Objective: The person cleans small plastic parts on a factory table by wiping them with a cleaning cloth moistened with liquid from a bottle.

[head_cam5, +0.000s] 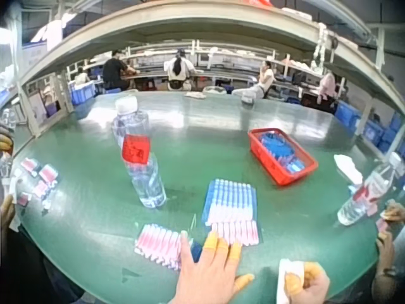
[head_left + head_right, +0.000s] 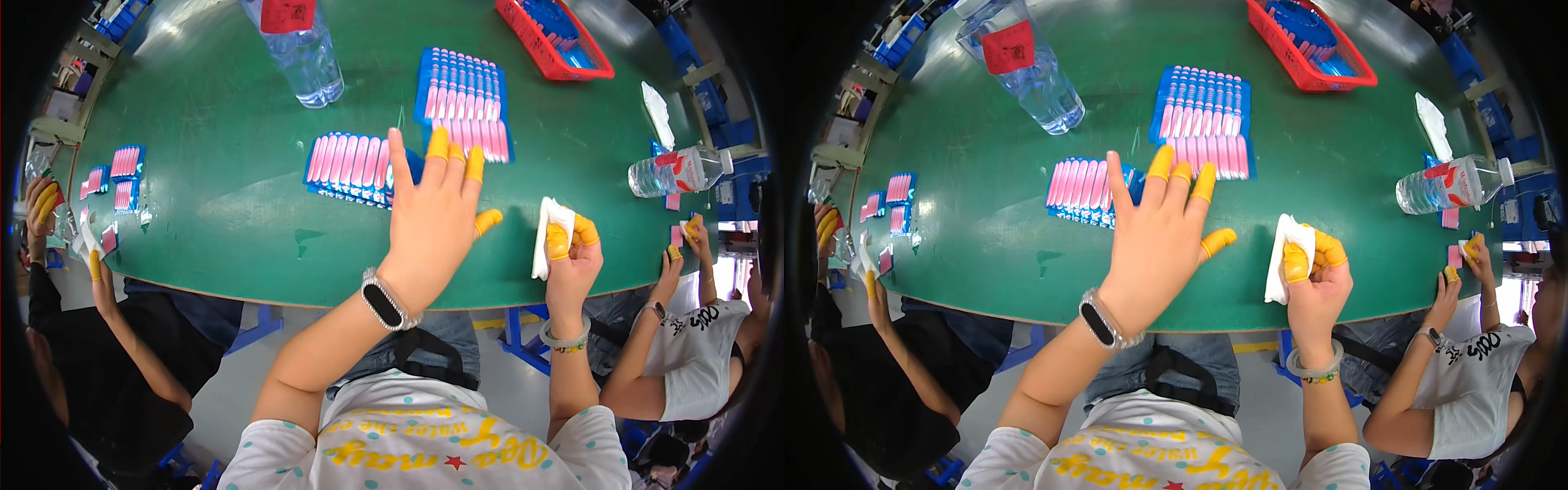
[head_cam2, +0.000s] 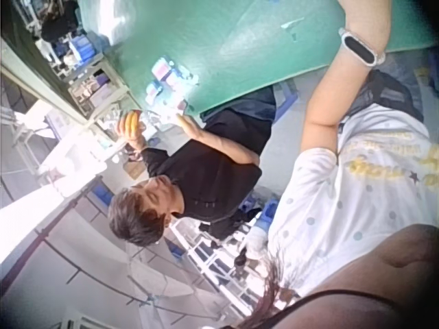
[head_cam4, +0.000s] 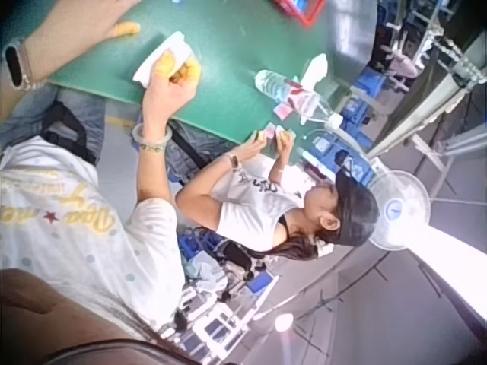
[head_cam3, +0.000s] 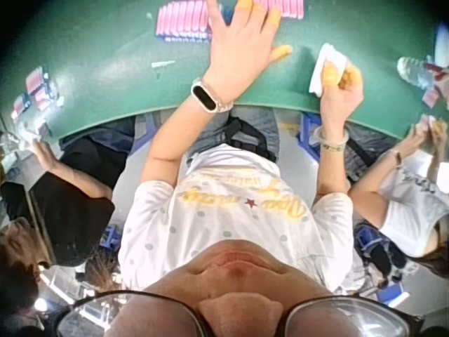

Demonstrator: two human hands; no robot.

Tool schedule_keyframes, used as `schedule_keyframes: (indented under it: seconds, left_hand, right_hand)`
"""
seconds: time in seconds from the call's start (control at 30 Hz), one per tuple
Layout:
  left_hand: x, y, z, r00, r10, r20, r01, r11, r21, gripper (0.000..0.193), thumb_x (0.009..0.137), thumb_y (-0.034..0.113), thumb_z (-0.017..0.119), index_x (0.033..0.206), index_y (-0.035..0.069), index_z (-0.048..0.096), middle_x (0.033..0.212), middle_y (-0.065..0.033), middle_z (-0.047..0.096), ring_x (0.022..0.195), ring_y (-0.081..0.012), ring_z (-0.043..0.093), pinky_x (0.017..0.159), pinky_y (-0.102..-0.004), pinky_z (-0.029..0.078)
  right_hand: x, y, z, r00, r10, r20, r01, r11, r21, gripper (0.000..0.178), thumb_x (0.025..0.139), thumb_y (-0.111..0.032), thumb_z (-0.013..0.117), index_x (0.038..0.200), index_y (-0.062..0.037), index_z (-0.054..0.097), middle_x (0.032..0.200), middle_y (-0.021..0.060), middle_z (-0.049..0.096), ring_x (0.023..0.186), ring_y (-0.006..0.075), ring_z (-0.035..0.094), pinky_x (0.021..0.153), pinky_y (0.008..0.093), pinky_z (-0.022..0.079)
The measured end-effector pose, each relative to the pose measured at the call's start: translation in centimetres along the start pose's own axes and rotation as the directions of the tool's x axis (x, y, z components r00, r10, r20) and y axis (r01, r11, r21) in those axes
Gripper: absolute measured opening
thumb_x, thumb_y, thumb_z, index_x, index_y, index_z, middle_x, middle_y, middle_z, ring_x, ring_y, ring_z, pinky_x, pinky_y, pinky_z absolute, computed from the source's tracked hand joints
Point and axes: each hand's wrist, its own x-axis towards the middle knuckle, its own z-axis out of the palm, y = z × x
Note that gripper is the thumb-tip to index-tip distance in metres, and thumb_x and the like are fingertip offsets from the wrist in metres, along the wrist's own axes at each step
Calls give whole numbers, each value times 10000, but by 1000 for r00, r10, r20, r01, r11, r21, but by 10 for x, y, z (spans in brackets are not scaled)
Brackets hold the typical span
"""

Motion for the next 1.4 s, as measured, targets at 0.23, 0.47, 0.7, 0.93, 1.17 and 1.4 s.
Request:
schedule_keyframes:
  seconds: [0.23, 0.47, 0.7, 0.93, 1.17, 1.4]
  left_hand:
    - [-62, 19, -24, 976, 174, 133, -132, 951, -280, 626, 746, 517, 718, 1265, 177, 632, 1398, -123, 490, 1374, -342, 370, 1057, -798, 70]
    - [-70, 11, -27, 941, 258, 219, -154, 902, -404, 650, 689, 517, 758, 1310, 475, 573, 1504, -248, 338, 1424, -401, 283, 1068, -787, 67]
    - [-78, 16, -6, 959, 238, 154, -193, 946, -261, 460, 765, 371, 737, 1208, 445, 637, 1313, -248, 501, 1374, -392, 386, 1067, -793, 97]
    - [-76, 13, -12, 969, 202, 143, -161, 953, -256, 547, 765, 299, 737, 1270, 465, 608, 1306, -256, 503, 1380, -381, 383, 1069, -784, 100]
    - [-75, 13, -11, 969, 197, 148, -145, 942, -301, 567, 759, 265, 739, 1273, 465, 607, 1369, -257, 471, 1398, -363, 362, 1089, -764, 95]
    - [-78, 14, -8, 959, 205, 195, -136, 939, -315, 502, 762, 245, 733, 1221, 428, 639, 1372, -250, 470, 1393, -366, 368, 1103, -753, 106]
  right_hand:
    - [18, -12, -9, 976, 40, 215, -53, 997, 56, 294, 886, -59, 710, 1150, 42, 629, 986, 69, 693, 834, 106, 652, 728, 249, 521]
    - [49, -27, 15, 801, -227, 554, 542, 669, -509, 332, 777, -137, 760, 1076, -10, 691, 857, 126, 696, 732, 267, 680, 650, 335, 527]
    - [26, -23, 39, 688, -299, 661, 715, 432, -549, 354, 700, -182, 745, 1030, -72, 678, 777, 104, 642, 661, 282, 632, 599, 392, 510]
    - [48, -19, 33, 772, -217, 597, 618, 471, -629, 337, 707, -156, 769, 1005, -28, 678, 791, 137, 658, 683, 322, 648, 612, 414, 521]
    - [54, -25, 32, 720, -230, 654, 670, 474, -571, 328, 699, -159, 768, 997, -44, 693, 782, 129, 653, 709, 309, 644, 639, 405, 521]
    - [19, -29, 49, 700, -227, 677, 705, 368, -606, 280, 693, -129, 740, 959, -63, 679, 743, 112, 626, 682, 318, 630, 634, 407, 517]
